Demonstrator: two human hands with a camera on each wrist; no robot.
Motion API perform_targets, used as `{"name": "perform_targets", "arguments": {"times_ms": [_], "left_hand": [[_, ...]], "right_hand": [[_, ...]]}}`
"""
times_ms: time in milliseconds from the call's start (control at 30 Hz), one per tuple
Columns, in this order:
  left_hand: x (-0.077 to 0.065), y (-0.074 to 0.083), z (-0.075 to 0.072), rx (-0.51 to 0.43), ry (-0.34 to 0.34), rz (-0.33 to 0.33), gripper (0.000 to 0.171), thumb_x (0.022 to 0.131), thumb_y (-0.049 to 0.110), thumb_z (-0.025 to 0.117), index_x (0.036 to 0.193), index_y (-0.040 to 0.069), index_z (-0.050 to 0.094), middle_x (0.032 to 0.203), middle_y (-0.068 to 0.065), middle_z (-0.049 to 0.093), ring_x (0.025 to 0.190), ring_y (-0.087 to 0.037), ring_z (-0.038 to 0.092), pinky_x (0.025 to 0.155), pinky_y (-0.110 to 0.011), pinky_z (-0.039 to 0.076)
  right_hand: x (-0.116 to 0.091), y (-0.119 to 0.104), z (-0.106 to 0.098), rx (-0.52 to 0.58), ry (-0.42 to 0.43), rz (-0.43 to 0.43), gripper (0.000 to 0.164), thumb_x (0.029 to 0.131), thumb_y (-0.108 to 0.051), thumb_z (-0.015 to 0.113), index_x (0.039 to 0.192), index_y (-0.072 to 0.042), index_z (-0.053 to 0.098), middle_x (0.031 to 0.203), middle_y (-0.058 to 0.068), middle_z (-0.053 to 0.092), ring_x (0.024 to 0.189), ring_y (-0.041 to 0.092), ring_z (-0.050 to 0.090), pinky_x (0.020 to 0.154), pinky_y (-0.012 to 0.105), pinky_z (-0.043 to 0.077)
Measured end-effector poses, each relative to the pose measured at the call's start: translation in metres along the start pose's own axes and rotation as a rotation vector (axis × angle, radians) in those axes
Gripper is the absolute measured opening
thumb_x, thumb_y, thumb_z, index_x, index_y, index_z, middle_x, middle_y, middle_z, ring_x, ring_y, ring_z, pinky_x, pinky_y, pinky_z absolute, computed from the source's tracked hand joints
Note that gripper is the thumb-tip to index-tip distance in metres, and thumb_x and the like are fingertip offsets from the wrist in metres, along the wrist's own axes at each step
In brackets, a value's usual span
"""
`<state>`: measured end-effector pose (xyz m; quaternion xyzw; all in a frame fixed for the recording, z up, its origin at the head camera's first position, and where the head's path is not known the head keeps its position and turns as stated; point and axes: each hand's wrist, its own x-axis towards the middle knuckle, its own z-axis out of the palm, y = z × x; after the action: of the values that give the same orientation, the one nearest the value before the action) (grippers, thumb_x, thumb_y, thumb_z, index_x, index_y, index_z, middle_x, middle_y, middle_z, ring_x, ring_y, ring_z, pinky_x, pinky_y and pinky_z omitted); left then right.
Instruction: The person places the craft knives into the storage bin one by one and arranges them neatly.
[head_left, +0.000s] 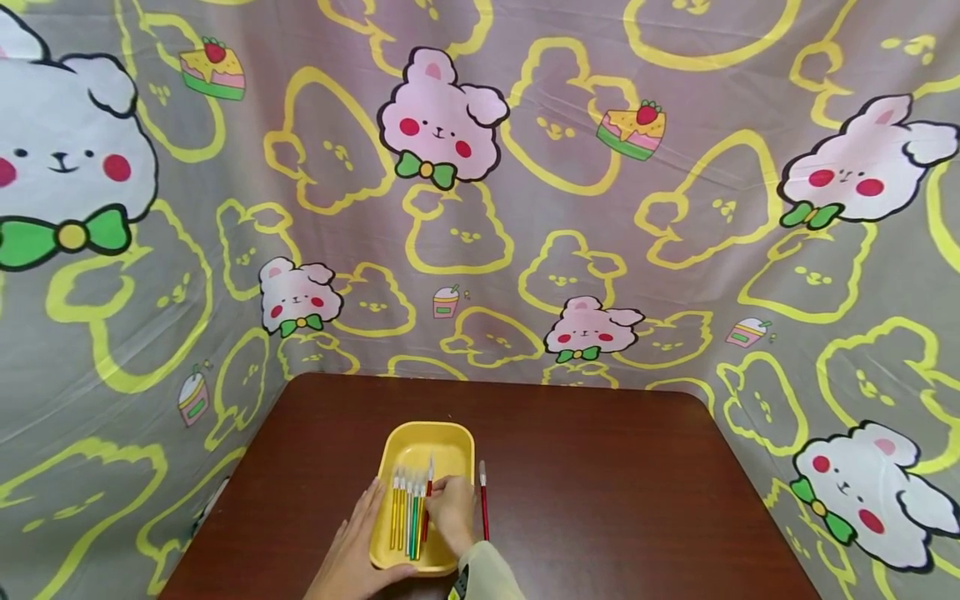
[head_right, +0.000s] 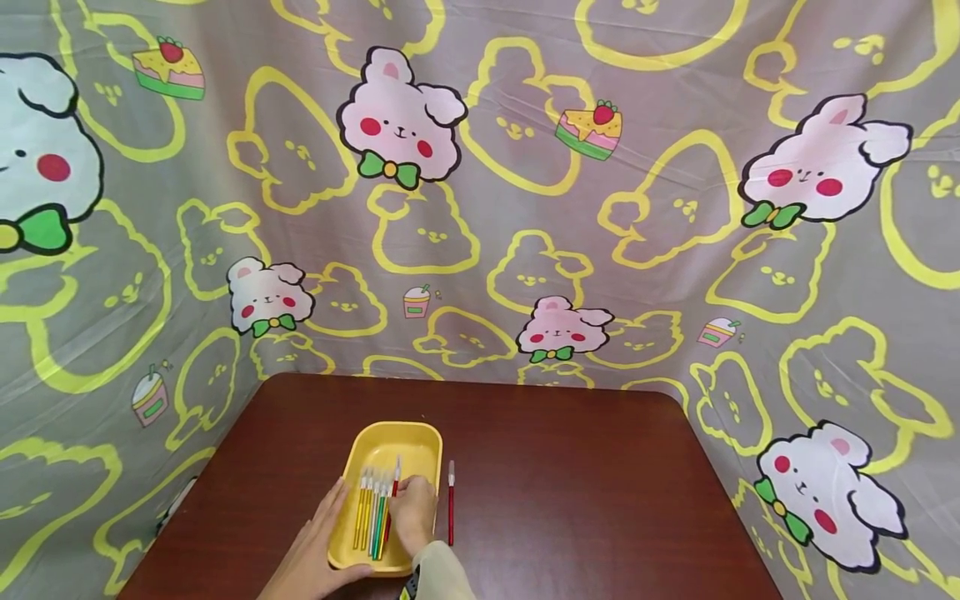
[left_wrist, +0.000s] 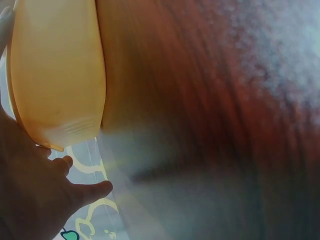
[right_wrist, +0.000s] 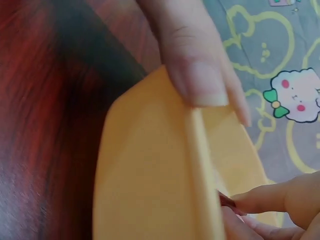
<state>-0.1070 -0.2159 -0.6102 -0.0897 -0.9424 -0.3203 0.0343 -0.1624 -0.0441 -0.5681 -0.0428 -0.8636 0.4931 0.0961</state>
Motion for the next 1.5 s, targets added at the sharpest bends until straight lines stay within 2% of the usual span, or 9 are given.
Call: {"name": "perform_targets", "arguments": {"times_ms": [167,333,600,900,1167,1367,1500], "left_hand": [[0.0,0.001,-0.001,-0.005,0.004,0.002,0.136,0.07,0.077,0.084,0.17,0.01,0.02,0.175,-0.013,0.018,0.154,-0.042,0.031,0.105,-0.081,0.036],[0.0,0.004,-0.003,-0.019,-0.025,-0.018,0.136,0.071,0.075,0.084,0.17,0.009,0.018,0.176,-0.013,0.016,0.155,-0.041,0.028,0.106,-0.081,0.034],[0.001,0.006,-0.004,-0.015,-0.059,-0.05,0.137,0.072,0.076,0.083,0.171,0.012,0.013,0.177,-0.012,0.013,0.156,-0.04,0.025,0.11,-0.08,0.03],[0.0,0.003,-0.001,-0.024,-0.035,-0.035,0.137,0.072,0.077,0.083,0.171,0.012,0.014,0.176,-0.012,0.014,0.155,-0.042,0.028,0.108,-0.081,0.032],[0.001,0.002,-0.001,-0.022,-0.048,-0.041,0.137,0.072,0.076,0.083,0.171,0.012,0.013,0.177,-0.013,0.013,0.155,-0.042,0.027,0.107,-0.082,0.031],[0.0,0.001,0.0,-0.017,-0.029,-0.019,0.136,0.073,0.076,0.083,0.171,0.011,0.015,0.176,-0.013,0.014,0.156,-0.042,0.026,0.107,-0.082,0.032],[0.0,0.001,-0.001,-0.01,-0.009,0.0,0.136,0.072,0.076,0.083,0.17,0.009,0.017,0.176,-0.014,0.016,0.155,-0.042,0.028,0.107,-0.081,0.033]], "right_hand": [[-0.004,0.004,0.009,-0.028,-0.027,0.004,0.018,0.074,0.013,0.081,0.072,-0.002,0.072,0.062,-0.003,0.065,0.055,0.008,0.057,0.048,0.024,0.048],[-0.005,0.008,0.012,-0.099,-0.004,-0.015,0.019,0.071,0.013,0.08,0.069,-0.004,0.071,0.061,-0.003,0.063,0.057,0.009,0.054,0.049,0.024,0.046],[-0.008,0.013,0.015,-0.131,0.032,-0.052,0.018,0.069,0.014,0.078,0.069,-0.003,0.072,0.064,0.003,0.066,0.059,0.013,0.057,0.053,0.029,0.05],[-0.009,0.016,0.018,-0.158,0.005,-0.032,0.02,0.069,0.014,0.08,0.067,-0.004,0.072,0.064,0.001,0.064,0.06,0.012,0.052,0.053,0.028,0.047],[-0.008,0.016,0.019,-0.159,-0.029,0.001,0.016,0.072,0.014,0.082,0.075,0.0,0.074,0.072,0.006,0.069,0.065,0.015,0.06,0.055,0.03,0.052],[-0.007,0.015,0.017,-0.148,-0.002,-0.03,0.018,0.07,0.015,0.08,0.072,0.0,0.071,0.067,0.003,0.063,0.062,0.016,0.056,0.055,0.031,0.051],[-0.004,0.01,0.014,-0.128,-0.002,-0.039,0.018,0.069,0.015,0.079,0.078,0.002,0.072,0.068,0.002,0.063,0.064,0.017,0.059,0.057,0.033,0.054]]}}
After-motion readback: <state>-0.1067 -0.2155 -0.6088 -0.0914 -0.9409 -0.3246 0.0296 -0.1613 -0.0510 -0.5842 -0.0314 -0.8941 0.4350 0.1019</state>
